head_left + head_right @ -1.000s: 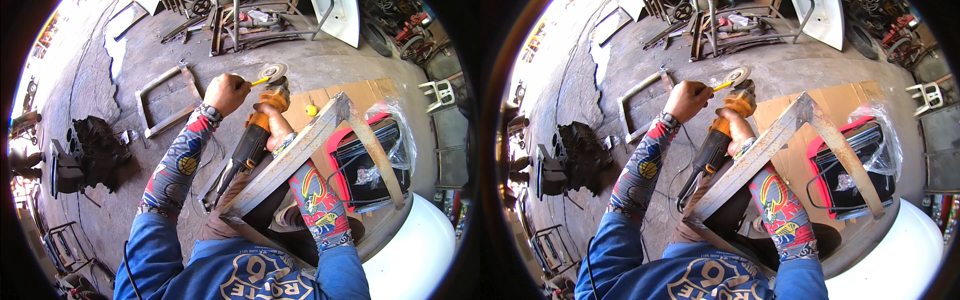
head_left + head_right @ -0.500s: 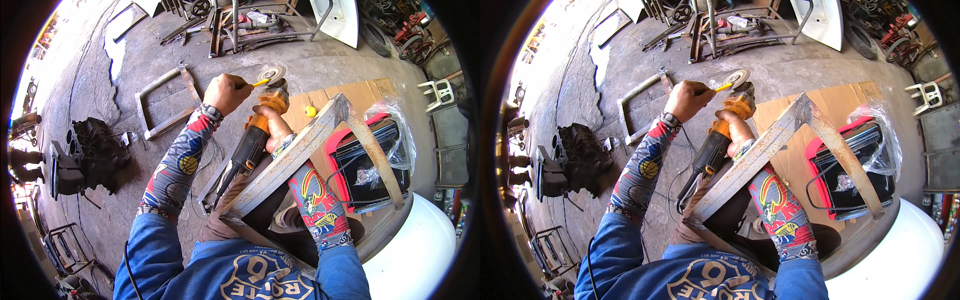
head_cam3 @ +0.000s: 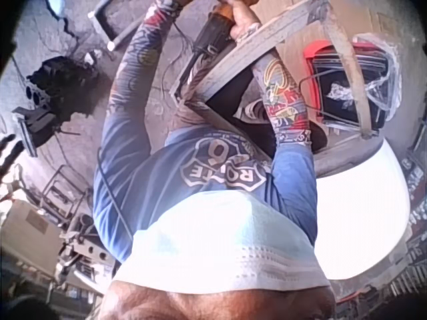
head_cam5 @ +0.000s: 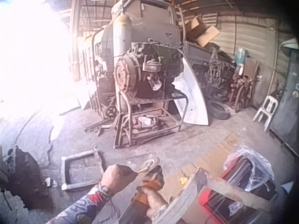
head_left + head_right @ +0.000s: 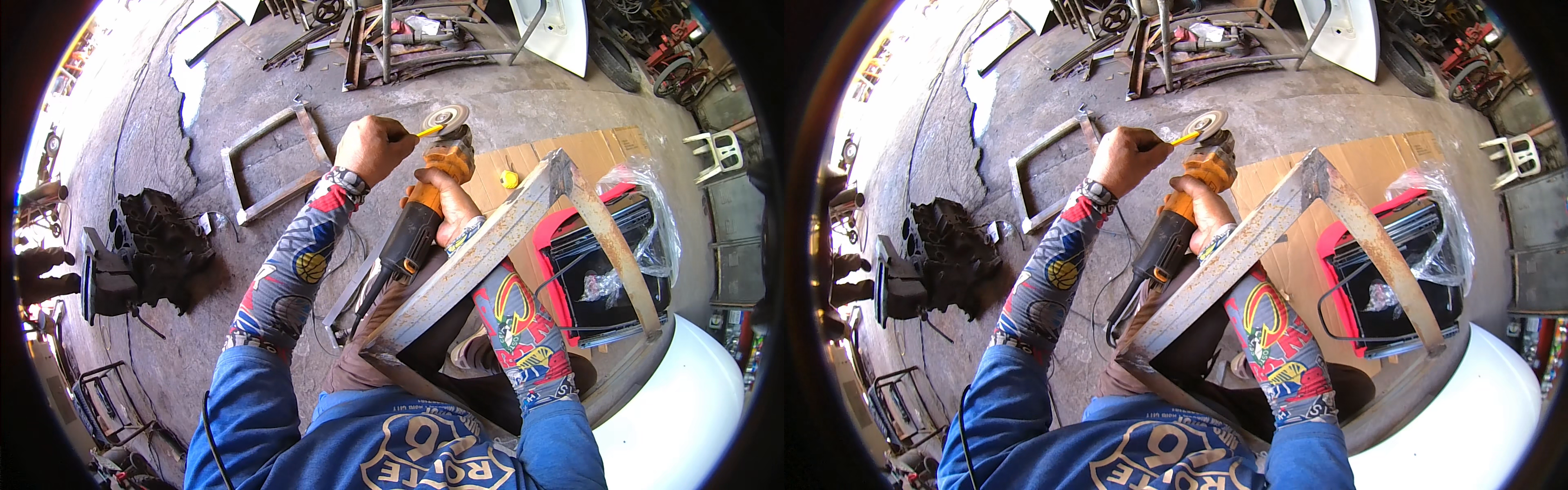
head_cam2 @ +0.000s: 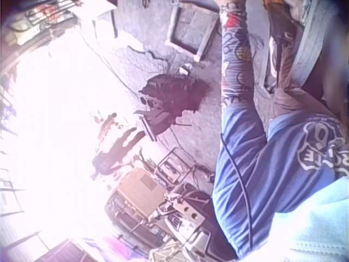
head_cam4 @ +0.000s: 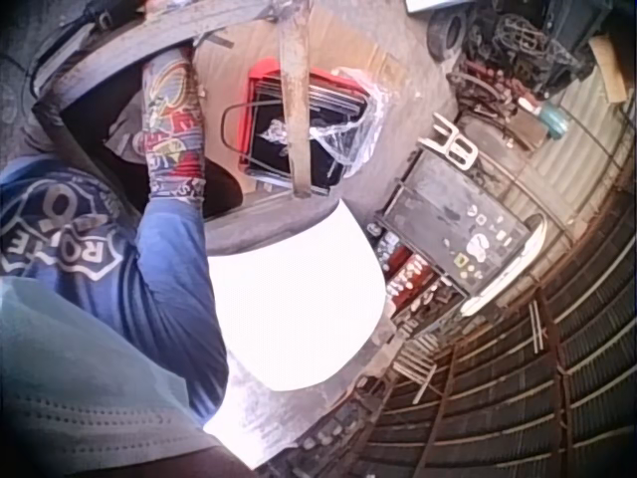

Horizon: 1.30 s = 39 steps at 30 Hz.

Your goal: The person marks a rectangular metal frame with a pencil, uses an angle grinder to smooth the edges, and then wipes the frame with a cloth. The person repeats these steps on multiple frames in a workshop setting.

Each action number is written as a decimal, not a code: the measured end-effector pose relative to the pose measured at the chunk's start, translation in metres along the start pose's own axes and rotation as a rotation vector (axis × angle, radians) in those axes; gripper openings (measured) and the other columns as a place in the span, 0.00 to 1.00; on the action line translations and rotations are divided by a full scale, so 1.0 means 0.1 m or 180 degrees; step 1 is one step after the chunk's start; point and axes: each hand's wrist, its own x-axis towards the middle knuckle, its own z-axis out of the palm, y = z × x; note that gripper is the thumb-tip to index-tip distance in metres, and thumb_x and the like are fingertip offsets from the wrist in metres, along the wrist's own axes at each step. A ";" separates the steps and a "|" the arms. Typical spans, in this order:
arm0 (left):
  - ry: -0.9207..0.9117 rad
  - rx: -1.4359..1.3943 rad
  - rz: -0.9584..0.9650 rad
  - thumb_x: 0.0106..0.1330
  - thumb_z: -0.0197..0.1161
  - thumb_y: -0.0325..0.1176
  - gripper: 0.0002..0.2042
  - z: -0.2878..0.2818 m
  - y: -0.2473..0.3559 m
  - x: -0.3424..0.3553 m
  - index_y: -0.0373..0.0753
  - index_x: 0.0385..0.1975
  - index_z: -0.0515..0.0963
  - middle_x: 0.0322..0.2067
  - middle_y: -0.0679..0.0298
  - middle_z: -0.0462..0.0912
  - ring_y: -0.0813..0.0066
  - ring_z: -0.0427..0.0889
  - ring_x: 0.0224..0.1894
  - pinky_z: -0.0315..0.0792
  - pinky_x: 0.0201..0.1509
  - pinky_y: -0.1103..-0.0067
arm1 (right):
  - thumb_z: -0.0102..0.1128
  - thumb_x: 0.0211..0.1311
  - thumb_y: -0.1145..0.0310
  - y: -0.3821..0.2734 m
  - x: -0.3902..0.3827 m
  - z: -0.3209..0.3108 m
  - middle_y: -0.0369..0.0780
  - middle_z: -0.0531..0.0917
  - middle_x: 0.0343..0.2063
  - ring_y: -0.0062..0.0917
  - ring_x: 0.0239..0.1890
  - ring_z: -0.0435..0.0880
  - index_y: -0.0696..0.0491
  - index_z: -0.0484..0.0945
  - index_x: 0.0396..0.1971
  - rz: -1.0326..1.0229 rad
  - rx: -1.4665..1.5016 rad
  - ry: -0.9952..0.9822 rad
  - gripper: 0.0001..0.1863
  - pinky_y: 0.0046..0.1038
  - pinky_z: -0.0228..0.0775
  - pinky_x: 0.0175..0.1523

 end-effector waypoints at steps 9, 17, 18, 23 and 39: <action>0.0148 -0.0006 0.0047 0.60 0.70 0.41 0.12 0.02 -0.01 -0.02 0.37 0.32 0.87 0.23 0.56 0.85 0.67 0.85 0.23 0.77 0.31 0.73 | 0.74 0.50 0.67 0.00 0.01 0.00 0.43 0.81 0.27 0.36 0.26 0.84 0.52 0.70 0.44 -0.0012 0.0032 -0.0007 0.24 0.40 0.81 0.34; 0.0214 0.0023 0.0008 0.60 0.70 0.41 0.12 0.05 0.01 -0.05 0.37 0.31 0.87 0.22 0.56 0.85 0.67 0.85 0.23 0.77 0.31 0.73 | 0.71 0.54 0.65 0.01 0.00 0.00 0.42 0.82 0.27 0.33 0.25 0.84 0.52 0.73 0.42 -0.0056 -0.0033 0.0038 0.19 0.37 0.80 0.33; 0.0257 0.0068 0.0052 0.60 0.70 0.41 0.12 0.05 0.02 -0.06 0.37 0.32 0.87 0.22 0.56 0.85 0.67 0.84 0.23 0.77 0.31 0.74 | 0.72 0.53 0.66 0.01 0.01 -0.01 0.42 0.81 0.27 0.35 0.26 0.84 0.53 0.72 0.43 -0.0021 -0.0014 -0.0010 0.21 0.38 0.80 0.34; 0.0667 -0.0185 -0.0144 0.65 0.66 0.41 0.13 0.06 0.03 -0.10 0.36 0.35 0.86 0.23 0.55 0.85 0.67 0.85 0.25 0.77 0.32 0.73 | 0.73 0.52 0.66 0.00 0.04 -0.03 0.43 0.80 0.28 0.35 0.27 0.84 0.52 0.70 0.44 -0.0021 -0.0009 -0.0081 0.23 0.39 0.81 0.35; 0.0028 -0.0103 -0.0101 0.62 0.66 0.41 0.13 0.07 0.03 -0.04 0.37 0.30 0.87 0.26 0.50 0.85 0.50 0.86 0.30 0.80 0.37 0.64 | 0.73 0.52 0.67 0.01 0.03 -0.01 0.43 0.81 0.28 0.36 0.28 0.84 0.52 0.71 0.45 -0.0030 0.0074 -0.0071 0.23 0.40 0.81 0.35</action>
